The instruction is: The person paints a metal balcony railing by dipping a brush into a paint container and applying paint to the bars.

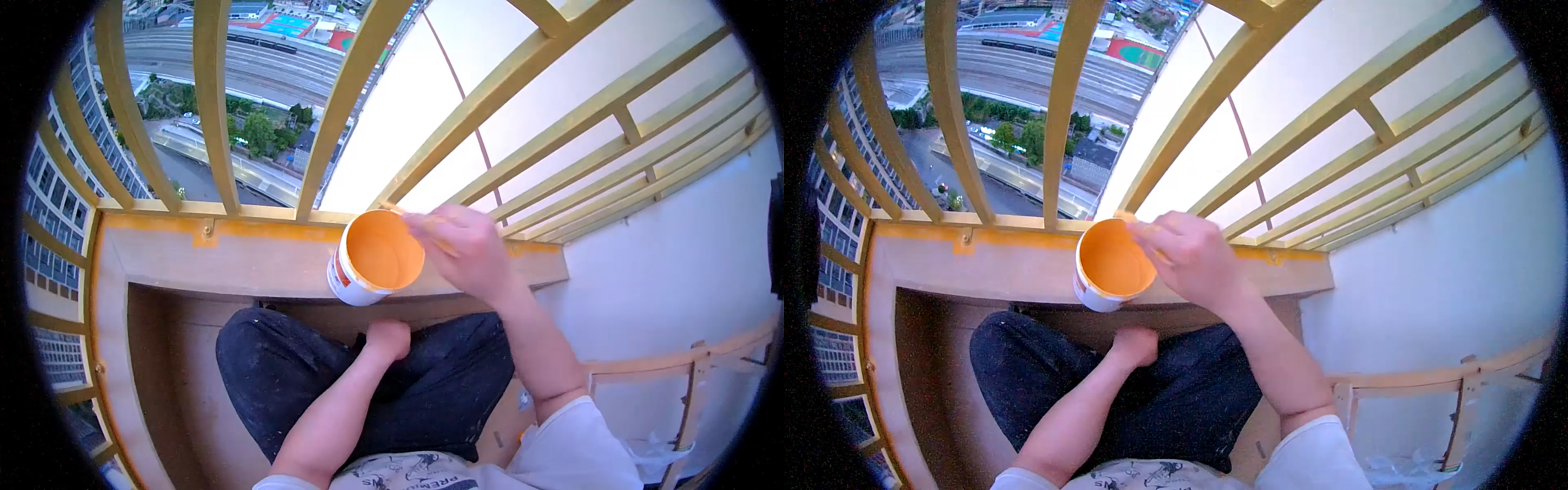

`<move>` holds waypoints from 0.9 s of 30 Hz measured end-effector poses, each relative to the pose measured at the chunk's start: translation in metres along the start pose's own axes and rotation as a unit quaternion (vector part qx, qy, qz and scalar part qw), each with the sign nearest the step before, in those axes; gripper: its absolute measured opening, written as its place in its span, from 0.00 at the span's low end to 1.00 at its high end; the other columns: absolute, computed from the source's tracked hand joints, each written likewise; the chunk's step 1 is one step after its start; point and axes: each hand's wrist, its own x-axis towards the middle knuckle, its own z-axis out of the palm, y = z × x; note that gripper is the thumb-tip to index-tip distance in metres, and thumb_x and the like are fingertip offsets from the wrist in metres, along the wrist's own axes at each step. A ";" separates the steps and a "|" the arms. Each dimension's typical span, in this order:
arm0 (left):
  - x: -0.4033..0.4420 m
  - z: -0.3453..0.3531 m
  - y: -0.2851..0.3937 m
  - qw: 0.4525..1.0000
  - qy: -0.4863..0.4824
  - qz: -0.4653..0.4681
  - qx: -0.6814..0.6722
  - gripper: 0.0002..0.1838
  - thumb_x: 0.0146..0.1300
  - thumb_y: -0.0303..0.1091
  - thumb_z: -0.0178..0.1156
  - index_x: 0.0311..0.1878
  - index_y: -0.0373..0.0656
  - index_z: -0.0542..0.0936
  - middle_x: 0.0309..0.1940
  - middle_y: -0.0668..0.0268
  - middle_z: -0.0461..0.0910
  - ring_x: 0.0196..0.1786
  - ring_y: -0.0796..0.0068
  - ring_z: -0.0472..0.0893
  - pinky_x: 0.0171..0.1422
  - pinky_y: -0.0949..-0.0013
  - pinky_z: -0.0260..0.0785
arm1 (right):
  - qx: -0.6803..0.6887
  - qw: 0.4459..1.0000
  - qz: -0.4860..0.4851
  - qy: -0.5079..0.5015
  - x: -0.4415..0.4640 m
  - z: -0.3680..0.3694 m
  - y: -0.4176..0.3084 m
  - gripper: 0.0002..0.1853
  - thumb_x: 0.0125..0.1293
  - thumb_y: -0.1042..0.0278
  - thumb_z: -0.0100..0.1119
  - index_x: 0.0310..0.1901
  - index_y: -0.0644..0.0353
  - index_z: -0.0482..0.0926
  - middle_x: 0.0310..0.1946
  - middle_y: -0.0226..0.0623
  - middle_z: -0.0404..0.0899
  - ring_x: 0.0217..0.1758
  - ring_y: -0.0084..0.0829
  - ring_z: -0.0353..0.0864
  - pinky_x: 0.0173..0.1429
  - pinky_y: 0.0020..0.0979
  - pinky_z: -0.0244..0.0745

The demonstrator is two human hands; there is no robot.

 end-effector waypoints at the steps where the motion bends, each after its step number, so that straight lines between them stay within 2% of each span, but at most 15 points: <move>1: 0.005 0.007 -0.001 1.000 0.019 0.009 0.008 0.15 0.64 0.33 0.56 0.47 0.44 0.88 0.49 0.54 0.87 0.54 0.53 0.87 0.58 0.52 0.79 | -0.001 1.000 -0.001 -0.003 0.002 -0.001 0.004 0.12 0.61 0.77 0.70 0.48 0.61 0.88 0.29 0.36 0.85 0.31 0.33 0.85 0.37 0.34 0.79; 3: 0.006 0.015 -0.001 0.999 0.036 0.016 0.001 0.14 0.64 0.33 0.57 0.47 0.45 0.89 0.49 0.56 0.88 0.52 0.56 0.87 0.56 0.54 0.80 | -0.118 0.985 0.028 0.122 0.009 -0.008 0.011 0.09 0.60 0.75 0.71 0.44 0.60 0.87 0.31 0.36 0.85 0.34 0.35 0.85 0.38 0.36 0.80; 4: 0.005 0.015 -0.001 0.999 0.036 0.010 -0.011 0.14 0.64 0.33 0.57 0.47 0.45 0.89 0.49 0.56 0.88 0.52 0.56 0.87 0.56 0.54 0.80 | -0.104 0.977 0.083 0.168 0.008 -0.018 0.004 0.11 0.60 0.76 0.71 0.44 0.59 0.87 0.30 0.36 0.85 0.32 0.36 0.85 0.36 0.36 0.80; 7: 0.002 0.008 0.000 0.999 0.032 0.010 -0.027 0.14 0.63 0.33 0.57 0.47 0.43 0.89 0.49 0.54 0.88 0.52 0.55 0.87 0.56 0.52 0.80 | -0.065 0.989 0.000 0.129 0.003 -0.008 -0.011 0.10 0.60 0.77 0.71 0.43 0.58 0.87 0.30 0.37 0.84 0.29 0.36 0.84 0.35 0.36 0.79; 8: 0.001 0.005 0.001 0.999 0.030 0.015 -0.031 0.14 0.62 0.32 0.57 0.46 0.42 0.88 0.48 0.52 0.87 0.52 0.53 0.87 0.57 0.50 0.80 | -0.038 0.997 0.011 0.072 0.009 0.007 -0.015 0.08 0.60 0.76 0.71 0.42 0.57 0.87 0.29 0.37 0.84 0.30 0.37 0.85 0.34 0.35 0.79; 11: -0.001 0.001 0.004 0.999 0.035 0.026 -0.026 0.14 0.62 0.32 0.57 0.46 0.41 0.88 0.48 0.52 0.88 0.53 0.53 0.87 0.57 0.50 0.80 | -0.158 0.983 0.021 0.091 0.024 0.007 -0.008 0.08 0.61 0.77 0.70 0.42 0.59 0.86 0.28 0.38 0.84 0.30 0.38 0.85 0.33 0.35 0.78; 13: 0.006 0.008 0.002 0.997 0.044 0.021 -0.055 0.14 0.62 0.32 0.58 0.46 0.41 0.88 0.48 0.52 0.88 0.53 0.53 0.87 0.57 0.50 0.80 | -0.136 0.981 0.021 0.139 0.052 -0.009 -0.031 0.05 0.64 0.76 0.67 0.41 0.62 0.84 0.27 0.38 0.84 0.28 0.39 0.84 0.31 0.36 0.78; 15: 0.003 0.010 0.004 0.996 0.044 0.021 -0.073 0.14 0.62 0.31 0.58 0.45 0.41 0.88 0.47 0.51 0.88 0.53 0.54 0.87 0.56 0.51 0.80 | -0.060 0.988 0.127 0.067 0.083 -0.012 -0.058 0.02 0.66 0.75 0.63 0.37 0.63 0.81 0.26 0.42 0.83 0.26 0.41 0.85 0.31 0.38 0.79; 17: -0.005 -0.003 0.006 0.998 0.032 0.026 -0.049 0.14 0.63 0.30 0.58 0.47 0.43 0.89 0.49 0.57 0.88 0.54 0.56 0.87 0.56 0.56 0.79 | -0.149 0.987 0.026 -0.060 0.098 0.024 -0.040 0.05 0.67 0.74 0.60 0.32 0.62 0.77 0.23 0.45 0.82 0.25 0.42 0.85 0.32 0.40 0.80; 18: -0.005 -0.003 0.006 0.998 0.034 0.027 -0.050 0.14 0.63 0.30 0.58 0.47 0.43 0.89 0.49 0.57 0.88 0.54 0.56 0.87 0.56 0.56 0.79 | -0.242 0.959 0.063 -0.131 0.100 0.042 -0.037 0.05 0.67 0.76 0.58 0.32 0.63 0.77 0.23 0.51 0.80 0.24 0.51 0.83 0.30 0.42 0.79; 21: -0.003 0.004 0.003 0.997 0.053 0.024 -0.059 0.14 0.63 0.31 0.58 0.47 0.44 0.89 0.48 0.58 0.88 0.53 0.57 0.87 0.56 0.56 0.80 | -0.329 0.941 0.062 -0.048 0.101 0.005 -0.024 0.03 0.68 0.76 0.60 0.35 0.64 0.79 0.22 0.48 0.81 0.21 0.45 0.83 0.28 0.40 0.77; 23: 0.002 0.011 0.001 0.994 0.064 0.029 -0.081 0.13 0.61 0.31 0.58 0.45 0.42 0.88 0.47 0.52 0.88 0.51 0.53 0.88 0.56 0.51 0.80 | -0.306 0.948 0.060 0.062 0.104 -0.036 -0.050 0.03 0.69 0.75 0.61 0.38 0.64 0.81 0.22 0.44 0.81 0.22 0.36 0.84 0.28 0.37 0.77; 24: -0.001 0.007 0.003 0.995 0.062 0.031 -0.076 0.13 0.61 0.31 0.58 0.45 0.42 0.88 0.47 0.52 0.88 0.51 0.53 0.88 0.56 0.51 0.80 | -0.261 0.956 0.114 0.074 0.100 -0.044 -0.062 0.03 0.70 0.74 0.63 0.41 0.63 0.83 0.25 0.41 0.84 0.25 0.29 0.85 0.30 0.33 0.77; 25: -0.003 -0.001 0.005 0.997 0.037 0.028 -0.062 0.14 0.62 0.31 0.58 0.46 0.43 0.89 0.49 0.55 0.88 0.53 0.56 0.87 0.57 0.53 0.80 | -0.264 0.954 0.119 0.081 0.097 -0.037 -0.062 0.03 0.70 0.74 0.63 0.41 0.63 0.83 0.25 0.41 0.84 0.25 0.29 0.85 0.30 0.33 0.77; 27: -0.005 -0.007 0.007 0.999 0.011 0.019 -0.033 0.14 0.64 0.32 0.57 0.47 0.44 0.89 0.51 0.57 0.88 0.55 0.58 0.87 0.57 0.56 0.79 | -0.095 0.995 0.030 0.030 0.085 -0.007 -0.054 0.03 0.67 0.75 0.62 0.35 0.60 0.79 0.25 0.39 0.82 0.29 0.38 0.85 0.33 0.40 0.78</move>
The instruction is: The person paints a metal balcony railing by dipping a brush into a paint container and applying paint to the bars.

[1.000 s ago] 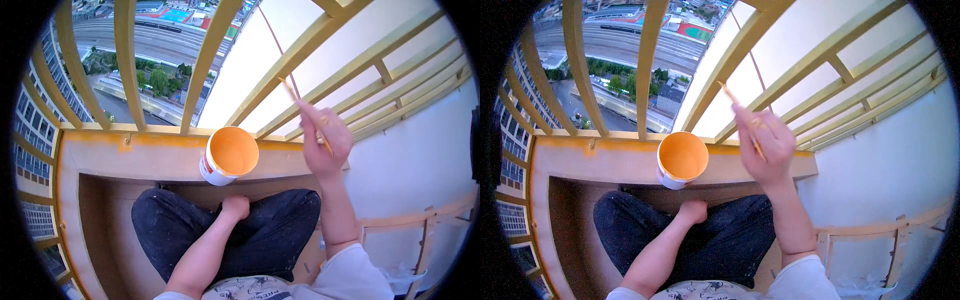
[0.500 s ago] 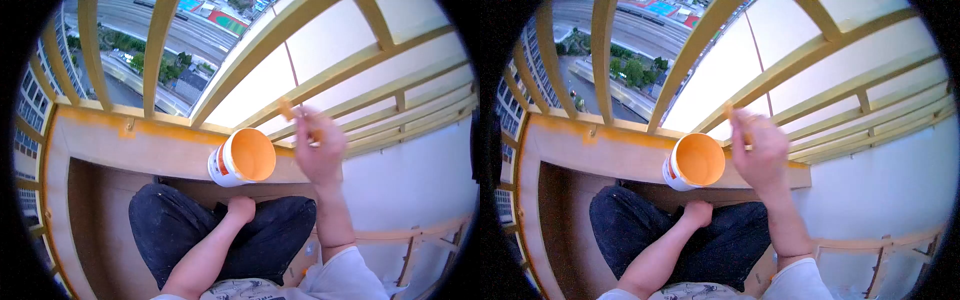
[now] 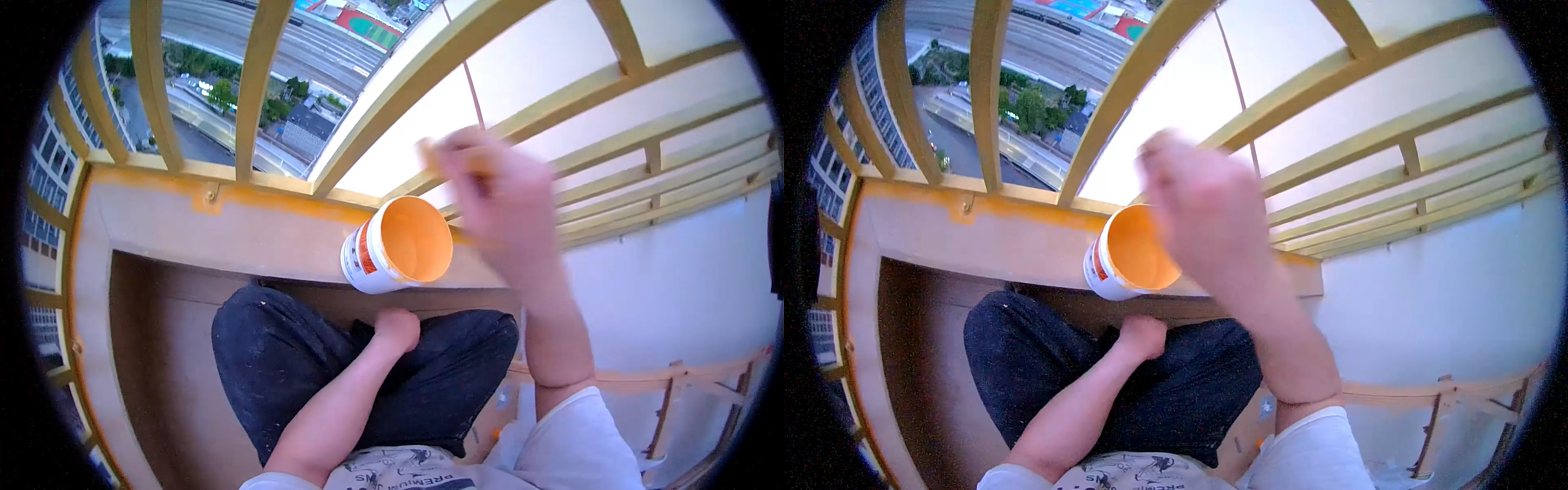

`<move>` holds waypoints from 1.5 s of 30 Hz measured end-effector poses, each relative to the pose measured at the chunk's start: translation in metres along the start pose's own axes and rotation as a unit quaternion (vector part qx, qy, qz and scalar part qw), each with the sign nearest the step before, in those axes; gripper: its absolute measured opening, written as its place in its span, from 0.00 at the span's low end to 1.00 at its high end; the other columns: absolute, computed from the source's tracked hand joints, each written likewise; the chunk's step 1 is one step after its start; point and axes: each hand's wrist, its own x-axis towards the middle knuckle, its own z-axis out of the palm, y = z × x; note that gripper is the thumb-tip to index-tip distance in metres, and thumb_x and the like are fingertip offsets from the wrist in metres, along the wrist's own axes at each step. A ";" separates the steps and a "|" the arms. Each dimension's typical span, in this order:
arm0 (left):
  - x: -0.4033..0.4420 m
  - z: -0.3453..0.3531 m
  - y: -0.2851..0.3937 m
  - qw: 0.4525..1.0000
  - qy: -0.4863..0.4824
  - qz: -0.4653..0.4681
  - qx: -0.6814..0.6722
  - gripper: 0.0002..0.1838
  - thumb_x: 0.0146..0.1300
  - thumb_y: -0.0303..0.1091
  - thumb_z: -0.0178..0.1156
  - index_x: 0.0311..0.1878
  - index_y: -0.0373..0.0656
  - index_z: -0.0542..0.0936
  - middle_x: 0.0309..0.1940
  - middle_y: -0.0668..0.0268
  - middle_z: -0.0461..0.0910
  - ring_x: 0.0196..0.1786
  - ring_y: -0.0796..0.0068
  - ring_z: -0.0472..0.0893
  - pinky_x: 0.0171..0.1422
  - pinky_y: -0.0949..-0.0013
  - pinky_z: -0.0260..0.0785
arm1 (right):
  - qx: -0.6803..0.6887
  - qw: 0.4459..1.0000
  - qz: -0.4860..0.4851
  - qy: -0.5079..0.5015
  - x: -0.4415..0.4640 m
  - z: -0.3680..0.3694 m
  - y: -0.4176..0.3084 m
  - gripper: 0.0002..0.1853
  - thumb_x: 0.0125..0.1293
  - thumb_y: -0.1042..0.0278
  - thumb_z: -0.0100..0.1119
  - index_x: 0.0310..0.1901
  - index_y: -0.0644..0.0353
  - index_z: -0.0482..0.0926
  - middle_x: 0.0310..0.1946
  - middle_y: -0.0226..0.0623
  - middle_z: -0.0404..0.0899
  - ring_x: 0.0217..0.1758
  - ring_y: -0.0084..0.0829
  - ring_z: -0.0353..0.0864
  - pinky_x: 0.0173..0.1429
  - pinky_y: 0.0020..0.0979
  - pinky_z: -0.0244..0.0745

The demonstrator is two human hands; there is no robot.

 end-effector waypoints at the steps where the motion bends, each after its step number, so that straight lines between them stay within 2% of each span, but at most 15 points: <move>1: 0.001 0.003 0.000 1.000 0.001 -0.003 0.004 0.14 0.64 0.32 0.57 0.47 0.44 0.89 0.51 0.57 0.87 0.56 0.57 0.86 0.57 0.55 0.79 | 0.002 1.000 0.005 0.010 -0.007 0.007 0.011 0.03 0.67 0.75 0.62 0.35 0.60 0.79 0.25 0.39 0.82 0.29 0.38 0.85 0.33 0.40 0.78; 3: 0.002 0.011 -0.004 1.000 0.001 -0.008 0.012 0.15 0.64 0.32 0.57 0.48 0.44 0.89 0.52 0.56 0.87 0.56 0.57 0.86 0.57 0.55 0.79 | -0.214 0.973 0.001 -0.084 -0.013 0.017 0.023 0.01 0.66 0.76 0.63 0.35 0.59 0.81 0.31 0.39 0.85 0.33 0.37 0.86 0.36 0.37 0.80; 5: 0.003 0.014 -0.011 0.999 0.022 0.014 -0.018 0.16 0.64 0.33 0.54 0.48 0.41 0.88 0.50 0.50 0.87 0.55 0.50 0.86 0.60 0.50 0.78 | -0.136 0.982 -0.002 0.135 -0.019 -0.027 0.027 0.03 0.65 0.76 0.64 0.40 0.60 0.83 0.33 0.41 0.86 0.34 0.39 0.87 0.38 0.37 0.81; 7: 0.007 0.012 -0.010 1.000 0.014 0.003 -0.009 0.17 0.65 0.35 0.53 0.49 0.40 0.87 0.51 0.50 0.86 0.56 0.49 0.85 0.61 0.50 0.78 | -0.100 0.972 0.021 0.211 -0.026 -0.062 0.014 0.07 0.65 0.76 0.64 0.44 0.61 0.84 0.34 0.42 0.86 0.36 0.40 0.87 0.40 0.38 0.82; 10: 0.012 0.015 -0.009 1.000 0.002 -0.013 0.018 0.17 0.65 0.35 0.53 0.50 0.41 0.87 0.53 0.50 0.86 0.57 0.50 0.85 0.63 0.50 0.77 | -0.008 0.990 -0.054 0.129 -0.035 -0.052 0.022 0.09 0.59 0.74 0.67 0.42 0.60 0.85 0.31 0.38 0.84 0.35 0.37 0.86 0.38 0.35 0.82; 12: 0.027 0.032 -0.026 0.999 0.022 0.003 0.044 0.19 0.67 0.38 0.52 0.50 0.41 0.87 0.54 0.50 0.85 0.58 0.50 0.84 0.64 0.50 0.76 | -0.115 0.992 -0.050 -0.022 -0.038 -0.022 0.031 0.11 0.55 0.73 0.67 0.41 0.60 0.85 0.28 0.36 0.81 0.33 0.35 0.84 0.35 0.34 0.81; 18: 0.019 0.031 -0.037 0.999 -0.016 -0.019 0.037 0.25 0.73 0.49 0.48 0.58 0.42 0.83 0.58 0.46 0.82 0.61 0.46 0.81 0.69 0.47 0.72 | -0.126 0.929 -0.111 0.330 -0.027 -0.100 0.054 0.13 0.58 0.71 0.63 0.46 0.60 0.85 0.34 0.37 0.81 0.40 0.35 0.84 0.37 0.33 0.80; 23: 0.036 0.047 -0.049 0.998 -0.024 -0.033 0.057 0.27 0.74 0.55 0.48 0.64 0.46 0.80 0.62 0.49 0.80 0.64 0.46 0.79 0.70 0.49 0.70 | -0.052 0.975 -0.103 0.191 -0.082 -0.027 0.060 0.20 0.61 0.71 0.64 0.56 0.62 0.82 0.32 0.36 0.79 0.36 0.34 0.82 0.38 0.33 0.80; 26: 0.030 0.040 -0.065 0.997 -0.015 -0.064 0.044 0.29 0.75 0.57 0.46 0.64 0.47 0.79 0.62 0.50 0.80 0.65 0.46 0.78 0.71 0.50 0.69 | 0.073 0.976 -0.050 0.200 -0.084 -0.025 0.065 0.14 0.61 0.71 0.63 0.48 0.65 0.82 0.34 0.38 0.81 0.38 0.33 0.84 0.40 0.34 0.81; 28: 0.029 0.050 -0.062 0.999 -0.027 -0.041 0.007 0.30 0.75 0.60 0.44 0.66 0.48 0.79 0.63 0.51 0.79 0.66 0.47 0.77 0.72 0.52 0.68 | 0.058 0.967 -0.057 0.242 -0.053 -0.062 0.082 0.15 0.60 0.71 0.66 0.50 0.59 0.83 0.29 0.35 0.79 0.33 0.35 0.82 0.37 0.35 0.79; 32: 0.004 0.031 -0.061 0.998 0.003 -0.059 0.015 0.32 0.73 0.61 0.48 0.67 0.48 0.78 0.64 0.51 0.79 0.68 0.49 0.77 0.73 0.53 0.67 | 0.024 0.852 -0.114 0.511 -0.013 -0.120 0.076 0.21 0.59 0.71 0.64 0.55 0.60 0.83 0.39 0.36 0.82 0.41 0.37 0.84 0.41 0.36 0.82; 35: 0.025 0.050 -0.099 0.999 0.023 -0.026 0.029 0.29 0.73 0.59 0.50 0.63 0.46 0.80 0.60 0.48 0.81 0.65 0.48 0.79 0.70 0.52 0.69 | 0.011 0.912 -0.112 0.395 -0.031 -0.092 0.073 0.17 0.60 0.71 0.61 0.51 0.67 0.81 0.29 0.37 0.77 0.33 0.36 0.81 0.35 0.37 0.78; 38: 0.026 0.050 -0.089 0.999 0.037 -0.020 0.015 0.26 0.73 0.56 0.53 0.60 0.45 0.82 0.56 0.47 0.82 0.62 0.47 0.81 0.66 0.51 0.72 | 0.113 0.941 -0.030 0.317 -0.108 -0.027 0.071 0.13 0.64 0.68 0.62 0.50 0.60 0.82 0.27 0.36 0.76 0.30 0.36 0.80 0.36 0.39 0.77; 41: 0.013 0.036 -0.065 0.998 0.058 -0.009 0.032 0.24 0.72 0.53 0.56 0.57 0.44 0.83 0.52 0.47 0.84 0.58 0.47 0.83 0.62 0.51 0.75 | 0.296 0.902 0.148 0.278 -0.208 0.015 0.077 0.13 0.69 0.66 0.64 0.52 0.59 0.87 0.32 0.36 0.85 0.35 0.38 0.85 0.38 0.35 0.79; 45: -0.002 0.024 -0.044 0.993 0.073 -0.013 0.088 0.22 0.70 0.51 0.58 0.54 0.45 0.84 0.45 0.50 0.87 0.52 0.48 0.86 0.57 0.51 0.77 | 0.670 0.547 0.418 0.279 -0.319 0.050 0.082 0.19 0.80 0.55 0.54 0.46 0.64 0.86 0.28 0.37 0.86 0.28 0.26 0.85 0.33 0.25 0.77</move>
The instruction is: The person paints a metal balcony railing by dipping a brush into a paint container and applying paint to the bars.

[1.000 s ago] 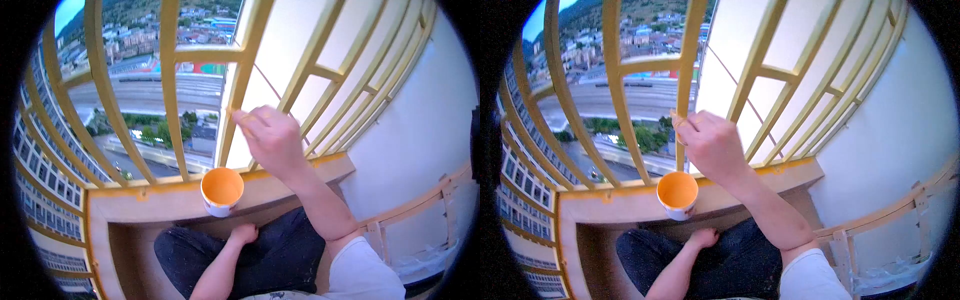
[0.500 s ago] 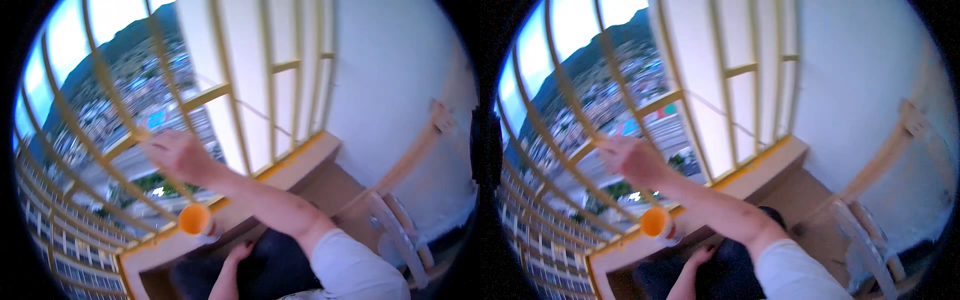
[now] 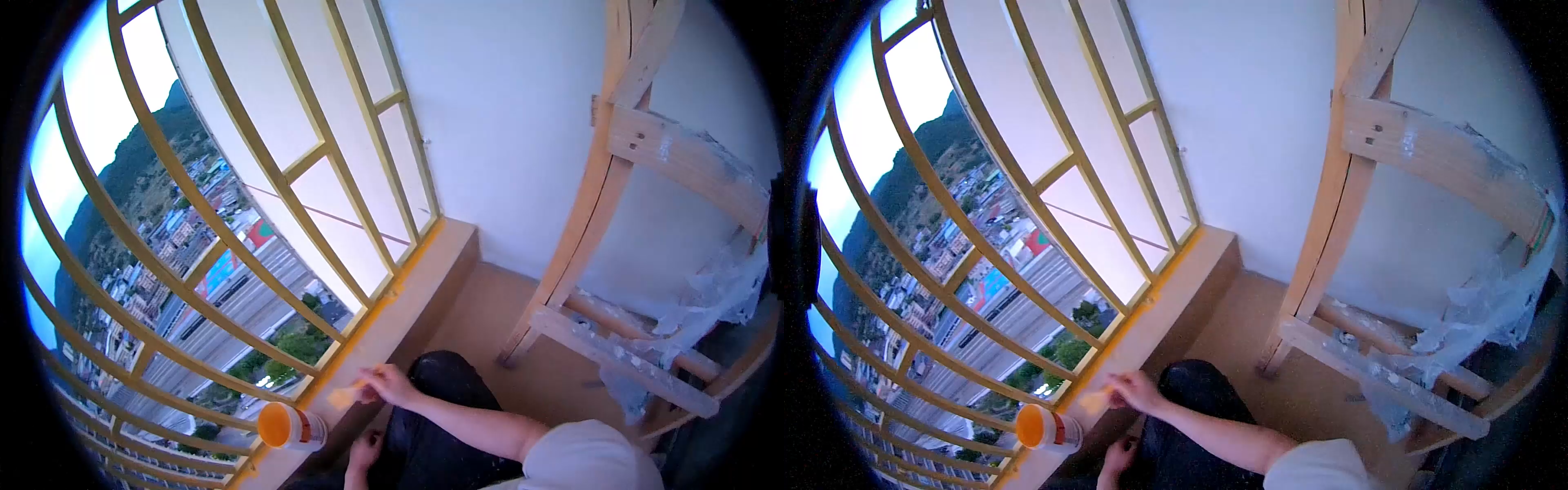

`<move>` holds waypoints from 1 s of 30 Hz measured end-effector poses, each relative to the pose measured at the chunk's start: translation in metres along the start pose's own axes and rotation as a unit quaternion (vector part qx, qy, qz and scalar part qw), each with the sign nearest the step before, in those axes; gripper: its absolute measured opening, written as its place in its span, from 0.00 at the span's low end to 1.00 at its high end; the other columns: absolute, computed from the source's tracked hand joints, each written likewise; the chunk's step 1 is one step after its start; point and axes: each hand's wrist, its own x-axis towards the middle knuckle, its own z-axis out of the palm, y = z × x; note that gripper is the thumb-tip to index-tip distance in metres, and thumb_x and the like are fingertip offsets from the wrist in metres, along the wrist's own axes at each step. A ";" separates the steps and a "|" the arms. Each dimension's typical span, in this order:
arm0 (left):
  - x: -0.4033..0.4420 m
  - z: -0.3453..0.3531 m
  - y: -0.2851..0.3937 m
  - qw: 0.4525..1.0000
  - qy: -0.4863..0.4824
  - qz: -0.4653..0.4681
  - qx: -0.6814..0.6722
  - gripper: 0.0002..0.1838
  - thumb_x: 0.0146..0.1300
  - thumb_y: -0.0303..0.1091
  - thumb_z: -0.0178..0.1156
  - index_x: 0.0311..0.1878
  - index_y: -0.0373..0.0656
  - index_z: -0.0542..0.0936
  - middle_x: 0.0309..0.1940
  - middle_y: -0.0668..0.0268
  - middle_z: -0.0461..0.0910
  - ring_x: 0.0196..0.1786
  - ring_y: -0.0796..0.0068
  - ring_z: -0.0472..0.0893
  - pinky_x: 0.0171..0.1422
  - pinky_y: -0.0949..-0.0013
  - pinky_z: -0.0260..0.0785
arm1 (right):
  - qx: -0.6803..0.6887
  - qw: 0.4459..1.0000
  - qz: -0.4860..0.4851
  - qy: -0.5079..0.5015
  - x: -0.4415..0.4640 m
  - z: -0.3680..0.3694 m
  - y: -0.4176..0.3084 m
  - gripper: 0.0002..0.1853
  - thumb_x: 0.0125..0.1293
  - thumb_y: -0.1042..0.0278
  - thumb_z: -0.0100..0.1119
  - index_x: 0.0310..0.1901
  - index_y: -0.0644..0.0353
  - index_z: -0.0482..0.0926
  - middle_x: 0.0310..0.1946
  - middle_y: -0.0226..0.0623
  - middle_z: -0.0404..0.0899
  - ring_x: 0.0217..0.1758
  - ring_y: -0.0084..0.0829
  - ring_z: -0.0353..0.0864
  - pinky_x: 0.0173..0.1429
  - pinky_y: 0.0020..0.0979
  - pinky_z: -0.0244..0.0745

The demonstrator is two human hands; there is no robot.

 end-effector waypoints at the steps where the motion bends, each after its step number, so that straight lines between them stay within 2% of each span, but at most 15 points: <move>1: -0.002 -0.003 0.004 1.000 0.006 -0.005 0.004 0.22 0.70 0.51 0.58 0.54 0.45 0.84 0.45 0.50 0.87 0.52 0.48 0.86 0.57 0.51 0.77 | 0.086 0.992 0.081 0.040 -0.001 -0.017 0.007 0.22 0.80 0.53 0.52 0.44 0.65 0.86 0.27 0.36 0.85 0.27 0.23 0.84 0.32 0.24 0.77; 4: -0.013 -0.012 0.016 0.999 -0.009 -0.033 0.004 0.20 0.69 0.51 0.59 0.52 0.45 0.85 0.42 0.51 0.87 0.49 0.49 0.86 0.55 0.50 0.77 | 0.148 0.988 0.008 0.048 0.010 -0.024 0.002 0.25 0.80 0.49 0.52 0.41 0.65 0.86 0.24 0.36 0.83 0.24 0.23 0.81 0.30 0.24 0.75; 7: -0.030 -0.029 0.025 0.991 -0.030 0.015 0.129 0.20 0.68 0.51 0.59 0.51 0.46 0.85 0.43 0.48 0.87 0.49 0.49 0.86 0.55 0.52 0.77 | 0.195 0.976 0.044 0.091 0.017 -0.020 0.006 0.27 0.80 0.46 0.51 0.41 0.65 0.86 0.22 0.35 0.82 0.22 0.23 0.79 0.29 0.24 0.74; 9: -0.059 -0.062 0.071 0.993 -0.025 0.014 0.118 0.22 0.71 0.51 0.56 0.55 0.46 0.85 0.43 0.51 0.88 0.49 0.52 0.87 0.56 0.54 0.78 | 0.202 0.971 0.054 0.116 0.019 -0.026 0.015 0.27 0.80 0.46 0.49 0.40 0.66 0.85 0.22 0.35 0.81 0.22 0.23 0.78 0.28 0.24 0.72; 11: -0.101 -0.115 0.147 0.991 -0.098 -0.037 -0.084 0.25 0.74 0.51 0.50 0.58 0.43 0.84 0.50 0.54 0.87 0.52 0.54 0.86 0.60 0.54 0.76 | 0.232 0.964 0.053 0.122 0.015 -0.029 0.013 0.27 0.80 0.47 0.50 0.39 0.66 0.85 0.21 0.36 0.81 0.21 0.23 0.78 0.27 0.24 0.71; 13: -0.141 -0.169 0.210 0.990 -0.039 0.067 -0.118 0.17 0.76 0.38 0.50 0.58 0.40 0.82 0.50 0.56 0.87 0.52 0.63 0.85 0.60 0.61 0.76 | 0.223 0.966 0.059 0.118 0.013 -0.029 0.011 0.27 0.80 0.48 0.50 0.39 0.67 0.85 0.21 0.36 0.81 0.21 0.23 0.77 0.27 0.24 0.70; 15: -0.165 -0.202 0.216 0.973 0.049 0.138 -0.180 0.16 0.78 0.31 0.49 0.58 0.36 0.81 0.49 0.61 0.85 0.52 0.72 0.81 0.61 0.65 0.74 | 0.214 0.968 0.064 0.113 0.014 -0.029 0.011 0.26 0.80 0.49 0.50 0.39 0.67 0.85 0.21 0.37 0.81 0.20 0.24 0.77 0.27 0.24 0.70; 16: -0.189 -0.222 0.236 0.958 0.121 0.195 -0.174 0.19 0.78 0.37 0.49 0.60 0.34 0.81 0.52 0.57 0.84 0.56 0.67 0.81 0.65 0.61 0.72 | 0.208 0.969 0.060 0.118 0.015 -0.029 0.013 0.26 0.80 0.49 0.50 0.39 0.67 0.85 0.21 0.36 0.81 0.21 0.24 0.77 0.27 0.24 0.70; 17: -0.214 -0.243 0.261 0.936 0.191 0.247 -0.164 0.23 0.79 0.43 0.50 0.61 0.32 0.80 0.55 0.54 0.84 0.60 0.62 0.80 0.69 0.57 0.69 | 0.204 0.969 0.058 0.124 0.014 -0.029 0.015 0.26 0.80 0.50 0.50 0.39 0.67 0.85 0.21 0.36 0.81 0.21 0.24 0.77 0.27 0.24 0.69; 19: -0.243 -0.258 0.299 0.839 0.188 0.409 -0.305 0.36 0.77 0.58 0.46 0.68 0.31 0.74 0.64 0.48 0.78 0.67 0.50 0.76 0.77 0.49 0.60 | 0.184 0.974 0.054 0.120 0.014 -0.029 0.016 0.25 0.80 0.51 0.49 0.39 0.67 0.85 0.21 0.35 0.81 0.21 0.24 0.78 0.26 0.24 0.69; 22: -0.251 -0.250 0.323 0.661 0.039 0.623 -0.416 0.47 0.74 0.72 0.38 0.77 0.37 0.64 0.74 0.43 0.67 0.78 0.39 0.61 0.78 0.32 0.51 | 0.172 0.976 0.065 0.115 0.014 -0.026 0.017 0.25 0.80 0.50 0.50 0.39 0.67 0.84 0.22 0.34 0.80 0.22 0.24 0.78 0.26 0.24 0.69; 26: -0.263 -0.212 0.379 0.482 0.036 0.695 -0.532 0.37 0.78 0.66 0.37 0.72 0.48 0.73 0.67 0.49 0.75 0.74 0.34 0.65 0.75 0.25 0.51 | 0.165 0.978 0.042 0.117 0.012 -0.024 0.012 0.24 0.80 0.51 0.50 0.39 0.67 0.83 0.23 0.34 0.80 0.22 0.24 0.79 0.26 0.24 0.70; 27: -0.264 -0.207 0.380 0.445 0.045 0.723 -0.527 0.32 0.80 0.62 0.36 0.61 0.49 0.81 0.60 0.52 0.81 0.72 0.30 0.67 0.73 0.24 0.52 | 0.159 0.980 0.038 0.115 0.009 -0.024 0.013 0.23 0.79 0.51 0.51 0.40 0.67 0.83 0.23 0.34 0.80 0.23 0.24 0.79 0.26 0.24 0.70; 29: -0.268 -0.210 0.376 0.410 0.069 0.742 -0.526 0.32 0.81 0.58 0.35 0.50 0.50 0.89 0.53 0.54 0.86 0.70 0.26 0.69 0.71 0.24 0.54 | 0.164 0.977 0.039 0.132 0.007 -0.020 0.009 0.23 0.79 0.52 0.51 0.39 0.66 0.83 0.23 0.36 0.81 0.22 0.24 0.79 0.25 0.24 0.70; 30: -0.271 -0.224 0.370 0.460 0.040 0.750 -0.474 0.33 0.82 0.56 0.34 0.48 0.50 0.89 0.56 0.56 0.85 0.70 0.28 0.69 0.69 0.24 0.55 | 0.157 0.979 0.035 0.125 0.006 -0.023 0.013 0.23 0.79 0.52 0.51 0.39 0.66 0.83 0.23 0.36 0.81 0.22 0.24 0.79 0.25 0.24 0.70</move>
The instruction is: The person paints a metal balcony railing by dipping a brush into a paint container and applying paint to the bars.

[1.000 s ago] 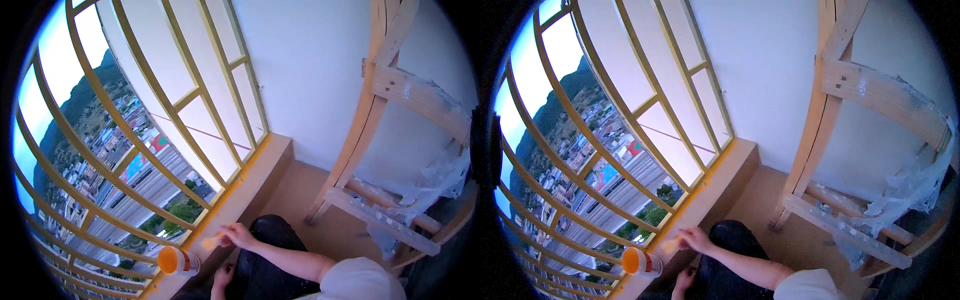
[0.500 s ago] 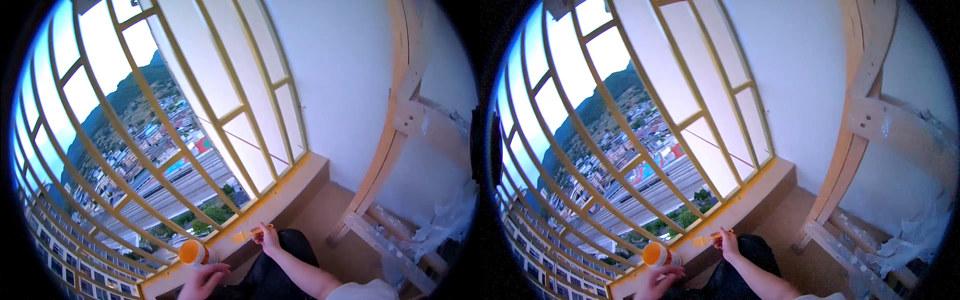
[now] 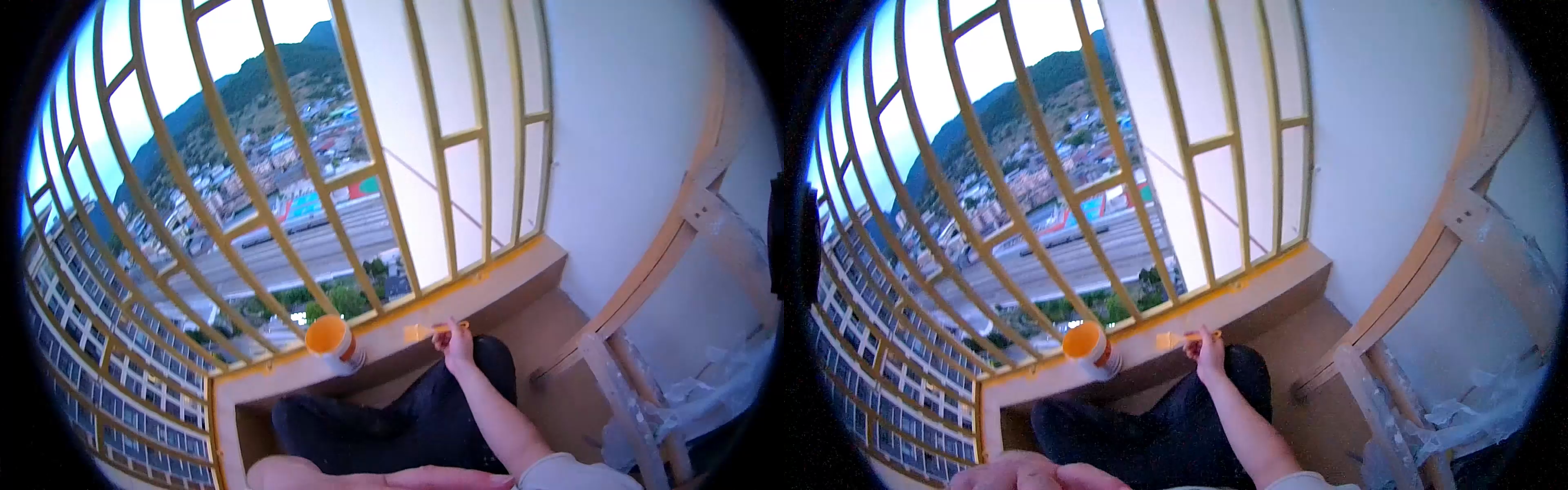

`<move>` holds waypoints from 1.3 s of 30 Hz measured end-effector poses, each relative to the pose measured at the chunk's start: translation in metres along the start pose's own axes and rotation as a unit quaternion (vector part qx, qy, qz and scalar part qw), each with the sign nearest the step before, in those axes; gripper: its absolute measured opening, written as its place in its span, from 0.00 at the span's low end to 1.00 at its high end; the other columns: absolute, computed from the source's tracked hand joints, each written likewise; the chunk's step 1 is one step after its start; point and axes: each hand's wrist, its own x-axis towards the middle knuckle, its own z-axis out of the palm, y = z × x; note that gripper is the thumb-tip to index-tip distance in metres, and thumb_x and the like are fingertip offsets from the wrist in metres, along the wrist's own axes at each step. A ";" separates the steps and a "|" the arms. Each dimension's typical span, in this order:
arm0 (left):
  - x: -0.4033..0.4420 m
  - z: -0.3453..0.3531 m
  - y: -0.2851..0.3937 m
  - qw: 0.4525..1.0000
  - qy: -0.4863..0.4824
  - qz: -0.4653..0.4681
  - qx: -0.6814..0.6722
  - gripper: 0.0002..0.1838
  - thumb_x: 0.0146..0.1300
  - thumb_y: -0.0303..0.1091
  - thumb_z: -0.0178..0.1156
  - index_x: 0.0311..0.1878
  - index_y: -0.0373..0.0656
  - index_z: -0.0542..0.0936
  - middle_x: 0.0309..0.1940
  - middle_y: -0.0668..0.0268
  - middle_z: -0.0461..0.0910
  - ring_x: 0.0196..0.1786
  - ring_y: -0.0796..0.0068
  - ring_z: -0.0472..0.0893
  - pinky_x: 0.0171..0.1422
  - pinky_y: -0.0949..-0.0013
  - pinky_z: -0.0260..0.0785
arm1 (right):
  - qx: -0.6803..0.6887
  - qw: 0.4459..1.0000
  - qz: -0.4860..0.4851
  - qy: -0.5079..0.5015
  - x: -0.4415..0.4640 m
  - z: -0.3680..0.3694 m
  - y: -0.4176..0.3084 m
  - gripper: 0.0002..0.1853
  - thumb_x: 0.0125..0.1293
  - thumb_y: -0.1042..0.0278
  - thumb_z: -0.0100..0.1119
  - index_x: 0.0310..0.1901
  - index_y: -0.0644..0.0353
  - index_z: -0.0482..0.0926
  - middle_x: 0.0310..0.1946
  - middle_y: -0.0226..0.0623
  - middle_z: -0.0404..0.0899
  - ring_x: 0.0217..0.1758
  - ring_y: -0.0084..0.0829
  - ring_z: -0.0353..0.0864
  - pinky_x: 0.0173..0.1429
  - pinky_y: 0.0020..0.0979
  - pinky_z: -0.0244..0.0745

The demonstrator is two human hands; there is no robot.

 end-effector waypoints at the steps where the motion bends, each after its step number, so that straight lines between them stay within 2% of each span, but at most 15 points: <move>1: 0.001 0.002 0.005 1.000 -0.003 -0.012 0.018 0.33 0.82 0.55 0.33 0.49 0.50 0.89 0.58 0.56 0.84 0.70 0.29 0.69 0.70 0.26 0.56 | -0.006 1.000 -0.009 -0.012 0.003 -0.003 0.001 0.23 0.79 0.52 0.51 0.39 0.67 0.83 0.23 0.37 0.82 0.22 0.24 0.78 0.25 0.24 0.70; 3: 0.005 0.005 0.016 0.998 -0.011 -0.036 0.055 0.32 0.83 0.53 0.33 0.52 0.49 0.89 0.62 0.57 0.82 0.71 0.33 0.70 0.70 0.30 0.58 | -0.004 1.000 0.004 0.002 0.003 0.000 0.000 0.23 0.80 0.52 0.51 0.39 0.67 0.84 0.22 0.36 0.81 0.21 0.24 0.78 0.25 0.24 0.70; 6: -0.015 -0.012 0.055 0.939 0.053 -0.241 0.238 0.24 0.77 0.49 0.47 0.55 0.40 0.85 0.56 0.52 0.84 0.64 0.46 0.77 0.68 0.46 0.66 | -0.010 1.000 0.015 0.009 0.004 0.000 -0.002 0.24 0.80 0.51 0.50 0.40 0.66 0.84 0.22 0.35 0.80 0.22 0.24 0.77 0.25 0.24 0.69; 8: -0.040 -0.045 0.073 0.861 0.033 -0.349 0.369 0.21 0.74 0.43 0.53 0.57 0.37 0.82 0.54 0.51 0.84 0.57 0.56 0.84 0.64 0.55 0.74 | -0.010 1.000 0.014 -0.007 0.000 0.002 -0.005 0.24 0.80 0.50 0.49 0.41 0.66 0.84 0.22 0.34 0.80 0.22 0.23 0.77 0.25 0.23 0.69; 9: -0.054 -0.056 0.080 0.808 0.030 -0.412 0.420 0.18 0.76 0.38 0.53 0.59 0.38 0.82 0.59 0.54 0.82 0.60 0.59 0.83 0.67 0.57 0.72 | -0.006 1.000 0.011 -0.013 0.000 0.003 -0.006 0.24 0.80 0.50 0.49 0.41 0.65 0.84 0.22 0.34 0.80 0.22 0.23 0.77 0.25 0.23 0.69; 13: -0.174 -0.106 0.076 0.577 0.105 -0.577 0.569 0.15 0.71 0.38 0.60 0.55 0.41 0.83 0.52 0.59 0.84 0.59 0.59 0.82 0.68 0.53 0.70 | -0.006 1.000 0.013 0.024 0.001 0.003 -0.007 0.25 0.80 0.49 0.48 0.41 0.66 0.83 0.21 0.32 0.77 0.20 0.22 0.72 0.25 0.24 0.66; 14: -0.208 -0.118 0.077 0.574 0.112 -0.578 0.569 0.15 0.71 0.38 0.60 0.55 0.41 0.83 0.52 0.59 0.84 0.59 0.59 0.82 0.68 0.53 0.70 | -0.012 0.999 0.007 0.031 0.003 0.002 -0.006 0.25 0.80 0.49 0.48 0.41 0.66 0.83 0.20 0.30 0.74 0.19 0.22 0.70 0.24 0.24 0.65; 16: -0.267 -0.136 0.082 0.424 -0.051 -0.539 0.726 0.13 0.69 0.39 0.61 0.51 0.43 0.84 0.50 0.62 0.85 0.57 0.61 0.82 0.69 0.56 0.69 | -0.014 0.999 0.007 0.036 0.004 0.000 -0.007 0.25 0.80 0.49 0.49 0.41 0.67 0.83 0.20 0.30 0.74 0.19 0.22 0.68 0.24 0.25 0.63; 17: -0.279 -0.134 0.084 0.424 -0.044 -0.542 0.724 0.13 0.69 0.39 0.61 0.51 0.43 0.84 0.50 0.62 0.85 0.57 0.61 0.82 0.69 0.56 0.69 | -0.011 0.999 0.006 0.034 0.004 -0.003 -0.009 0.25 0.80 0.50 0.49 0.41 0.67 0.82 0.20 0.30 0.73 0.18 0.21 0.68 0.24 0.25 0.63; 19: -0.298 -0.134 0.085 0.351 -0.110 -0.520 0.771 0.14 0.68 0.41 0.62 0.51 0.44 0.84 0.49 0.62 0.85 0.58 0.63 0.81 0.71 0.58 0.67 | -0.041 0.999 -0.011 -0.001 0.004 -0.009 -0.011 0.22 0.80 0.52 0.50 0.43 0.66 0.82 0.19 0.30 0.73 0.20 0.21 0.69 0.25 0.25 0.62; 24: -0.291 -0.128 0.072 0.333 -0.112 -0.527 0.774 0.11 0.67 0.41 0.62 0.43 0.46 0.83 0.44 0.65 0.84 0.55 0.65 0.81 0.66 0.60 0.68 | -0.066 0.997 -0.031 0.032 -0.009 0.007 -0.022 0.16 0.80 0.58 0.52 0.43 0.64 0.80 0.26 0.31 0.78 0.24 0.22 0.75 0.28 0.25 0.70; 31: -0.298 -0.131 0.067 0.351 -0.099 -0.512 0.777 0.10 0.66 0.42 0.61 0.41 0.45 0.81 0.39 0.66 0.81 0.52 0.66 0.80 0.65 0.61 0.67 | -0.166 0.974 -0.125 -0.093 -0.048 0.081 -0.051 0.14 0.81 0.60 0.51 0.47 0.63 0.81 0.34 0.34 0.83 0.30 0.21 0.79 0.32 0.23 0.73; 33: -0.305 -0.136 0.064 0.356 -0.091 -0.520 0.771 0.10 0.66 0.42 0.61 0.40 0.45 0.81 0.39 0.65 0.81 0.51 0.65 0.80 0.65 0.61 0.67 | -0.243 0.932 -0.183 -0.197 -0.051 0.121 -0.058 0.14 0.80 0.63 0.53 0.52 0.65 0.81 0.36 0.35 0.85 0.32 0.22 0.81 0.35 0.25 0.75; 37: -0.331 -0.160 0.054 0.384 -0.072 -0.536 0.748 0.10 0.66 0.42 0.61 0.38 0.45 0.81 0.37 0.65 0.81 0.50 0.64 0.81 0.62 0.60 0.68 | -0.373 0.867 -0.218 -0.246 -0.059 0.201 -0.043 0.11 0.77 0.67 0.57 0.50 0.67 0.82 0.37 0.36 0.86 0.35 0.23 0.83 0.40 0.26 0.77; 39: -0.339 -0.168 0.051 0.376 -0.069 -0.544 0.746 0.09 0.65 0.40 0.60 0.36 0.46 0.80 0.36 0.64 0.81 0.47 0.64 0.80 0.57 0.61 0.68 | -0.536 0.740 -0.287 -0.287 -0.047 0.225 -0.020 0.08 0.73 0.71 0.62 0.45 0.67 0.84 0.37 0.38 0.87 0.37 0.25 0.85 0.44 0.26 0.78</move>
